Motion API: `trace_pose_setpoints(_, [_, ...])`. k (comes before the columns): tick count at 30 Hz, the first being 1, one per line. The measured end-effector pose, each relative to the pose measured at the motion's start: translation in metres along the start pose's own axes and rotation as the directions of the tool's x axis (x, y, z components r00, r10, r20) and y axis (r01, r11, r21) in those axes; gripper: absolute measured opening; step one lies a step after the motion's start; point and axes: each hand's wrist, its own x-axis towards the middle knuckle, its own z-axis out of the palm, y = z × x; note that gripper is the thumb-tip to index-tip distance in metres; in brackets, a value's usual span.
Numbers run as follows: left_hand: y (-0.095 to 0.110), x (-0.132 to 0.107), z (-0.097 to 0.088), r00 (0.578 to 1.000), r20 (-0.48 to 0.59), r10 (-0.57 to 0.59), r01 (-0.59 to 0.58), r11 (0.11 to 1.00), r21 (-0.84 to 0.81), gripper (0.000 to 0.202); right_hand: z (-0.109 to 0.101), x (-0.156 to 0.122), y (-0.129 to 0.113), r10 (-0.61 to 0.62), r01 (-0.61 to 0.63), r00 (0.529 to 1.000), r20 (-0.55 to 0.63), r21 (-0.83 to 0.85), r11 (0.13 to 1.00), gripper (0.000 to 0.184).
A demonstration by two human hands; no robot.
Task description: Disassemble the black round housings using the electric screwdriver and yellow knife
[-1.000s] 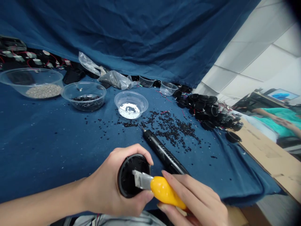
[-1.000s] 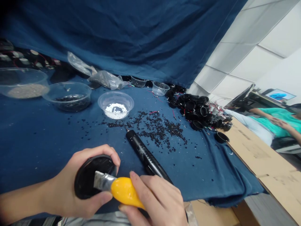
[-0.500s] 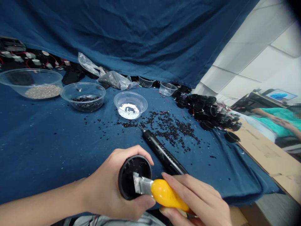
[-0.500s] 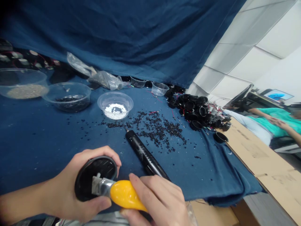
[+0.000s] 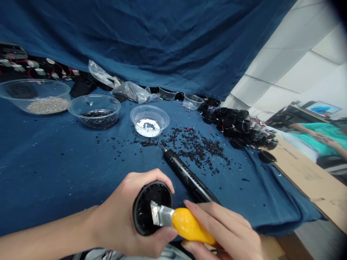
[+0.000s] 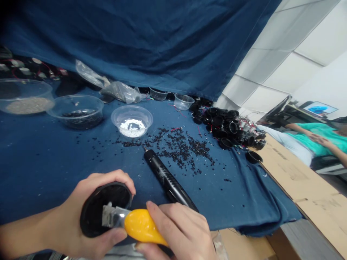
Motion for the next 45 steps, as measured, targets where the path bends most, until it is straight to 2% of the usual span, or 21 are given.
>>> trace_pose_setpoints(6, [-0.001, 0.0, 0.0, 1.0, 0.011, -0.006, 0.006, 1.0, -0.013, 0.034, -0.001, -0.001, 0.002, 0.021, -0.021, 1.0, -0.017, 0.017, 1.0, 0.034])
trace_pose_setpoints(11, [-0.004, -0.002, 0.001, 0.999, 0.029, -0.02, 0.022, 0.998, -0.062, 0.042, -0.007, 0.003, 0.001, 0.056, -0.059, 0.997, 0.053, 0.054, 0.997, 0.036])
trace_pose_setpoints(17, [-0.002, -0.002, 0.002, 0.999, 0.036, -0.029, 0.031, 0.997, -0.068, 0.038, -0.003, 0.001, 0.002, 0.048, -0.048, 0.999, -0.008, 0.056, 0.997, 0.038])
trace_pose_setpoints(24, [-0.004, -0.002, 0.001, 0.999, 0.04, -0.001, 0.005, 0.993, -0.118, 0.043, -0.011, 0.001, -0.002, 0.094, -0.107, 0.982, 0.162, 0.072, 0.992, 0.04])
trace_pose_setpoints(30, [-0.004, -0.003, 0.001, 1.0, 0.017, -0.005, 0.006, 0.996, -0.093, 0.041, -0.008, 0.007, -0.003, 0.068, -0.07, 0.997, 0.044, 0.049, 0.996, 0.041])
trace_pose_setpoints(38, [-0.003, -0.002, 0.001, 1.0, 0.022, -0.006, 0.008, 0.994, -0.106, 0.036, -0.002, 0.005, -0.003, 0.036, -0.038, 0.999, 0.028, 0.079, 0.996, 0.037])
trace_pose_setpoints(43, [-0.003, -0.003, 0.0, 1.0, 0.005, 0.005, -0.005, 0.998, -0.066, 0.032, 0.002, 0.002, -0.003, 0.073, -0.073, 0.997, -0.006, 0.051, 0.996, 0.034])
trace_pose_setpoints(45, [-0.003, -0.003, 0.001, 1.0, 0.003, 0.002, -0.002, 0.996, -0.086, 0.034, 0.001, 0.001, -0.002, 0.072, -0.074, 0.997, 0.017, 0.082, 0.994, 0.037])
